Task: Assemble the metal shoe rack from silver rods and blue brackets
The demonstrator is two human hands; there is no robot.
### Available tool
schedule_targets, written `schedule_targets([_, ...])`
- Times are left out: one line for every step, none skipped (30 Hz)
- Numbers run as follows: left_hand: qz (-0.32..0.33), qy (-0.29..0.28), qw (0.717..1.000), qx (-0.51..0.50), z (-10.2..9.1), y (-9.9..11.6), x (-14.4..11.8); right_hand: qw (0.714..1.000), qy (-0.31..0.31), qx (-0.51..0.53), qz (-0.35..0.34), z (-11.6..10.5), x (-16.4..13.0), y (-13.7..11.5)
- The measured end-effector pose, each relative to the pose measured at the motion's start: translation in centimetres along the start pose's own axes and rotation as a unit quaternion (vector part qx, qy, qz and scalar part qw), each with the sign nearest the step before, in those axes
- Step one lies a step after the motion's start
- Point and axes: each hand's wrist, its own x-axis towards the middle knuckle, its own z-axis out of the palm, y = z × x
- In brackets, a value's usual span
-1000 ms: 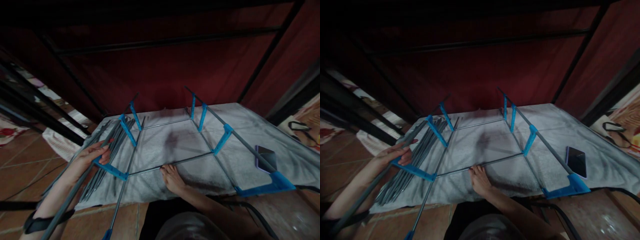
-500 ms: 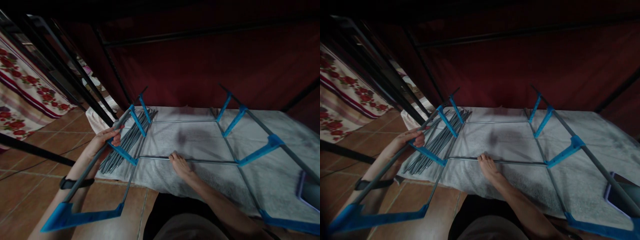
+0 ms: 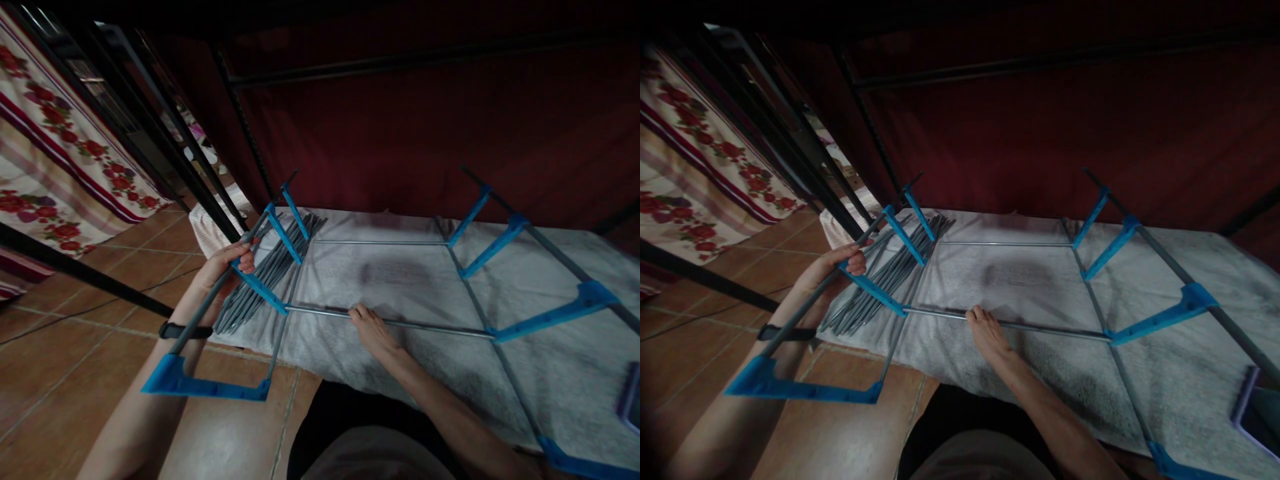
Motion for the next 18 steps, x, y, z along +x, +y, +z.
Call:
schedule_targets([0.002,0.001,1.0,-0.003,0.1,-0.2,0.1,1.0,-0.003,-0.003,0.0,0.0,-0.1,0.0])
schedule_targets([0.001,0.0,1.0,-0.006,0.2,-0.3,0.1,1.0,-0.004,-0.006,0.001,0.0,-0.2,0.0])
schedule_targets([-0.001,0.0,1.0,-0.008,0.4,-0.3,0.1,1.0,-0.005,-0.009,0.002,0.0,-0.2,0.1])
schedule_targets([-0.003,-0.001,1.0,-0.009,0.6,-0.3,0.1,1.0,-0.006,-0.011,0.002,0.0,-0.3,0.1])
schedule_targets([-0.005,-0.002,1.0,-0.008,0.8,-0.3,0.1,1.0,-0.006,-0.012,0.0,0.0,-0.3,0.1])
schedule_targets([-0.006,-0.004,1.0,-0.008,1.0,-0.2,0.0,1.0,-0.007,-0.011,-0.001,0.0,-0.3,0.2])
schedule_targets([-0.007,-0.008,1.0,-0.006,1.1,-0.1,0.0,1.0,-0.007,-0.009,-0.003,0.0,-0.4,0.2])
schedule_targets([-0.006,-0.012,1.0,-0.006,1.2,-0.1,-0.1,1.0,-0.006,-0.008,-0.003,0.0,-0.4,0.3])
schedule_targets([-0.005,-0.016,1.0,-0.007,1.3,-0.1,-0.2,1.0,-0.006,-0.007,-0.003,0.0,-0.4,0.3])
schedule_targets([-0.006,-0.02,1.0,-0.008,1.3,-0.1,-0.3,1.0,-0.005,-0.006,-0.001,0.1,-0.4,0.4])
schedule_targets([-0.006,-0.021,1.0,-0.011,1.2,-0.2,-0.3,1.0,-0.005,-0.006,-0.001,0.2,-0.4,0.5])
schedule_targets([-0.006,-0.021,1.0,-0.015,1.2,-0.2,-0.4,1.0,-0.006,-0.007,0.0,0.2,-0.4,0.5])
schedule_targets([-0.006,-0.02,1.0,-0.018,1.0,-0.3,-0.4,1.0,-0.007,-0.008,0.0,0.3,-0.4,0.6])
schedule_targets([-0.006,-0.019,1.0,-0.02,0.9,-0.4,-0.4,1.0,-0.01,-0.01,0.0,0.4,-0.4,0.7])
schedule_targets([-0.007,-0.019,1.0,-0.02,0.7,-0.4,-0.3,1.0,-0.013,-0.012,-0.001,0.5,-0.4,0.7])
schedule_targets([-0.006,-0.02,1.0,-0.019,0.6,-0.5,-0.3,1.0,-0.015,-0.013,-0.001,0.5,-0.4,0.8])
schedule_targets([-0.006,-0.022,1.0,-0.019,0.5,-0.5,-0.3,1.0,-0.016,-0.014,-0.001,0.6,-0.4,0.8])
schedule_targets([-0.007,-0.024,1.0,-0.019,0.4,-0.5,-0.2,1.0,-0.016,-0.015,-0.001,0.6,-0.5,0.8])
